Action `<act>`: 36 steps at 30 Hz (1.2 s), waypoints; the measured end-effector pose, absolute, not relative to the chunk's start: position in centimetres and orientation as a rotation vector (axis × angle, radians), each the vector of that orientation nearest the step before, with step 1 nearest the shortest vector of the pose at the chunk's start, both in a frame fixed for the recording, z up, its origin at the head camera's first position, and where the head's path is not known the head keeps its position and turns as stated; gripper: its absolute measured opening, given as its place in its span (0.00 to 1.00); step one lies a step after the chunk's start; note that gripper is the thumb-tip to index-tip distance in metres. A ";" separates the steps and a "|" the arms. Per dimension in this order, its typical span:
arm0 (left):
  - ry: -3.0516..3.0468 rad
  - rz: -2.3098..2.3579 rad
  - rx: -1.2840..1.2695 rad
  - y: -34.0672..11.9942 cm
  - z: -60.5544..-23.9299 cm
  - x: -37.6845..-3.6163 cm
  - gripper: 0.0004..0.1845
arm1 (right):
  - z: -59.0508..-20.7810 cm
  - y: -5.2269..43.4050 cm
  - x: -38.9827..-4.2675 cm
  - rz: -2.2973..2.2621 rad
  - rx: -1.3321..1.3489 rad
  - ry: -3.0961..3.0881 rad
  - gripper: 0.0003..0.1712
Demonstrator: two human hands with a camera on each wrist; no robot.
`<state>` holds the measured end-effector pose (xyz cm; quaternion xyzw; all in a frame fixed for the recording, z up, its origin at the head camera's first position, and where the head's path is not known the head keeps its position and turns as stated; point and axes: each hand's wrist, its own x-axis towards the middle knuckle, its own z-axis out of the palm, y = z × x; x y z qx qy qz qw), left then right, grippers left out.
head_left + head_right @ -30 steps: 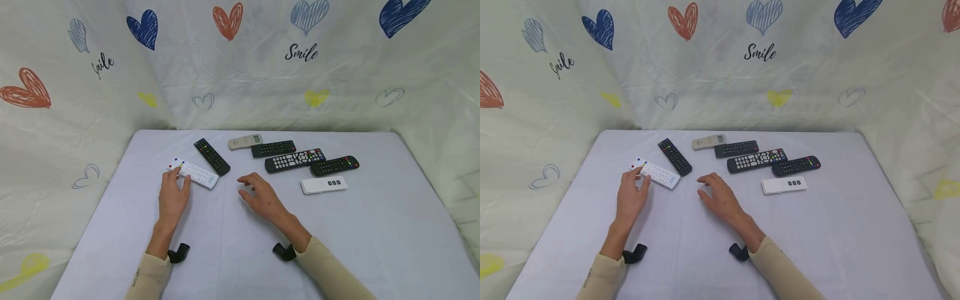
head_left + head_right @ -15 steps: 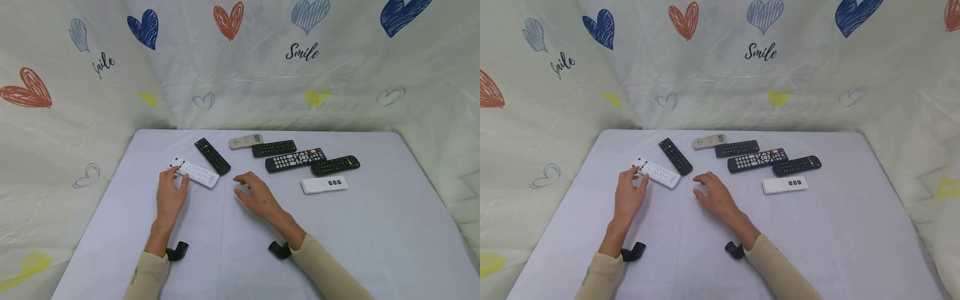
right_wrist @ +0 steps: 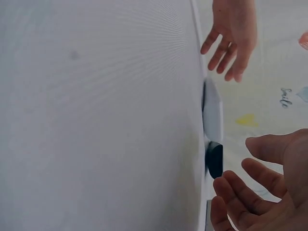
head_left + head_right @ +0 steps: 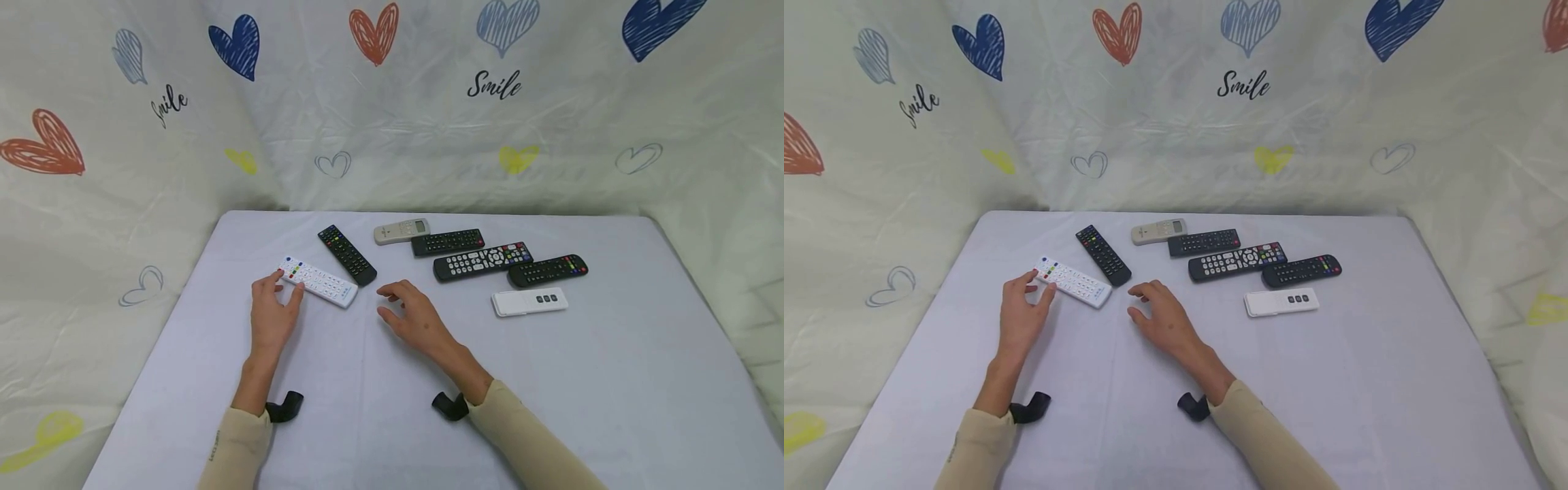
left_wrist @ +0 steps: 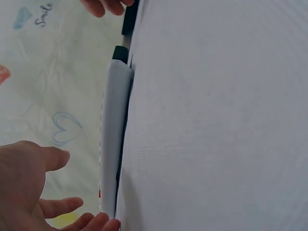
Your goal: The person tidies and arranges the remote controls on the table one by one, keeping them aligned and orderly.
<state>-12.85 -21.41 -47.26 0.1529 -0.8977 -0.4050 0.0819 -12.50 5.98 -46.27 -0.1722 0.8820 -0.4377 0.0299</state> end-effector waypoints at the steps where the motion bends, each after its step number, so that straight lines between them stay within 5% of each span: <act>1: -2.676 -1.215 0.460 -21.5 -47.3 -12.9 0.33 | -46.3 6.0 -12.5 -1.352 -0.529 2.719 0.19; 36: -2.710 -1.291 0.511 -23.7 -47.1 -14.3 0.42 | -46.3 4.3 -12.8 -1.368 -0.506 2.670 0.19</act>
